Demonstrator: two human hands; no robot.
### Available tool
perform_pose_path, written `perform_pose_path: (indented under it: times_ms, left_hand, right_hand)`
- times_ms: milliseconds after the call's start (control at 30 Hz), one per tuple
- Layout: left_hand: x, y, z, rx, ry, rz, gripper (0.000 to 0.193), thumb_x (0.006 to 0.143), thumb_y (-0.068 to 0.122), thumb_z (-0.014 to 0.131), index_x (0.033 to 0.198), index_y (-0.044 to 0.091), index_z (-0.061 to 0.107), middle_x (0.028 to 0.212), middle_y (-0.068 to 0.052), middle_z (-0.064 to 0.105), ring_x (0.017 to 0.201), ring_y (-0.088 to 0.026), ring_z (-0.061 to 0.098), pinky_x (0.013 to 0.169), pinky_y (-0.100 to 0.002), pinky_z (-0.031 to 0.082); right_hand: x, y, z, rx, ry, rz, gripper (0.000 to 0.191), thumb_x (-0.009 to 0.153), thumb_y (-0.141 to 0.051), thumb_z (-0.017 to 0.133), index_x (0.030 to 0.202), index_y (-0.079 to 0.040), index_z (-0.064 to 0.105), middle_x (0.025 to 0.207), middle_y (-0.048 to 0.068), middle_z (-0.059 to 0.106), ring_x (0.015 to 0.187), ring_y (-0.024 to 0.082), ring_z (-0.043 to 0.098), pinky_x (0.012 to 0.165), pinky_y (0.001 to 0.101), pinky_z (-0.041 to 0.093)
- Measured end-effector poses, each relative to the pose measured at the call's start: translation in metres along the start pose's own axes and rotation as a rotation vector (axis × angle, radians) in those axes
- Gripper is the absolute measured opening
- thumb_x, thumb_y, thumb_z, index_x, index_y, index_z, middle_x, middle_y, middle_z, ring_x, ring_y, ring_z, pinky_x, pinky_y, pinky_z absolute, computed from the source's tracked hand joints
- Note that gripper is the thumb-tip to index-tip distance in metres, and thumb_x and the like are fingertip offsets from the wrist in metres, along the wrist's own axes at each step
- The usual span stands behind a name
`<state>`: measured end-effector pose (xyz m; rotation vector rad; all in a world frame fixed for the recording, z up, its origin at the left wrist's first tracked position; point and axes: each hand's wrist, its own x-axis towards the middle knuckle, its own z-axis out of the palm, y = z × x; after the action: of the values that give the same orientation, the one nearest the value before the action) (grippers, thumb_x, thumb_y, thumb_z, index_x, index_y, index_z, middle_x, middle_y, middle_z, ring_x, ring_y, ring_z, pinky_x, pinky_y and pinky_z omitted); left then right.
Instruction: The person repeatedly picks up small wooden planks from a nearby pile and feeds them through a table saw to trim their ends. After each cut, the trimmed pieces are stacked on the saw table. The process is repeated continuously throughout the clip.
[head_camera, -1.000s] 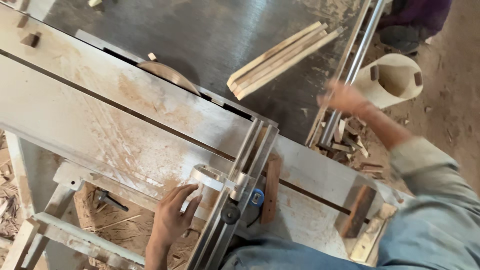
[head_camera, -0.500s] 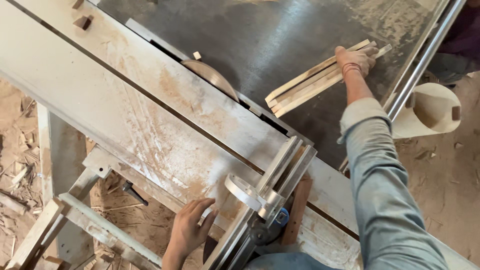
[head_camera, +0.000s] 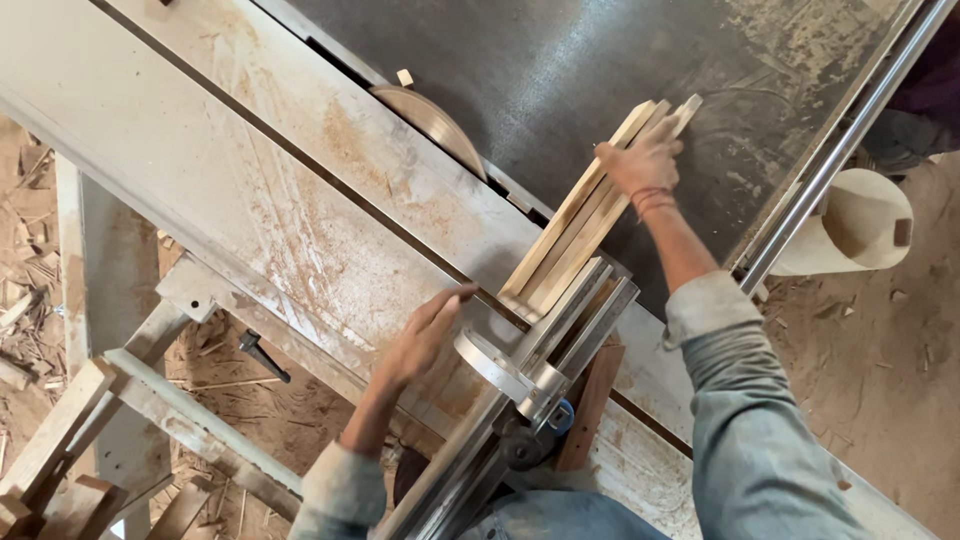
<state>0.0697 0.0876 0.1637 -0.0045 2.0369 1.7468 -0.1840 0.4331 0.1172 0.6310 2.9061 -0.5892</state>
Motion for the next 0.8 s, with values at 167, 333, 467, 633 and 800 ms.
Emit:
perform_pose_path:
  times_ms: [167,333,467,633,800]
  left_hand:
    - [0.043,-0.002,0.009,-0.206,-0.254,-0.071,0.055,0.107,0.040,0.037,0.150,0.008,0.049,0.151,-0.016,0.054,0.138,-0.028,0.052,0.116,-0.039,0.039]
    - [0.077,-0.001,0.018,0.186,-0.128,0.071,0.043,0.095,0.036,0.066,0.122,0.001,0.071,0.115,-0.015,0.072,0.101,-0.024,0.071,0.090,-0.036,0.057]
    - [0.097,0.003,0.023,0.290,-0.087,0.106,0.034,0.080,0.031,0.080,0.097,0.002,0.076,0.088,-0.011,0.076,0.081,-0.022,0.073,0.076,-0.035,0.058]
    - [0.100,0.004,0.019,0.324,-0.135,-0.007,0.033,0.073,0.028,0.087,0.085,0.002,0.073,0.079,-0.011,0.074,0.074,-0.023,0.070,0.069,-0.036,0.056]
    - [0.098,0.002,0.018,0.315,-0.120,-0.013,0.033,0.074,0.029,0.087,0.085,0.004,0.070,0.080,-0.009,0.074,0.074,-0.021,0.070,0.069,-0.035,0.055]
  right_hand:
    - [-0.026,0.004,0.001,-0.082,-0.138,-0.074,0.133,0.080,-0.072,0.071,0.159,0.008,-0.001,0.147,0.048,0.024,0.126,0.059,0.049,0.107,0.0506,0.043]
    - [0.024,0.029,-0.021,-0.179,0.028,-0.327,0.087,0.099,-0.069,0.055,0.159,-0.010,0.031,0.161,0.040,0.014,0.143,0.061,0.020,0.110,0.0604,0.029]
    - [0.045,0.040,-0.015,0.093,0.028,-0.438,0.054,0.105,-0.058,0.056,0.130,-0.012,0.067,0.148,0.026,0.041,0.135,0.048,0.039,0.113,0.0543,0.037]
    - [0.029,0.052,0.003,0.084,0.163,-0.562,0.046,0.105,-0.055,0.064,0.106,-0.011,0.077,0.128,0.019,0.052,0.117,0.041,0.047,0.101,0.0548,0.042]
    - [0.021,0.057,0.003,0.090,0.170,-0.566,0.051,0.106,-0.059,0.066,0.112,-0.009,0.075,0.132,0.019,0.050,0.119,0.042,0.045,0.100,0.0551,0.042]
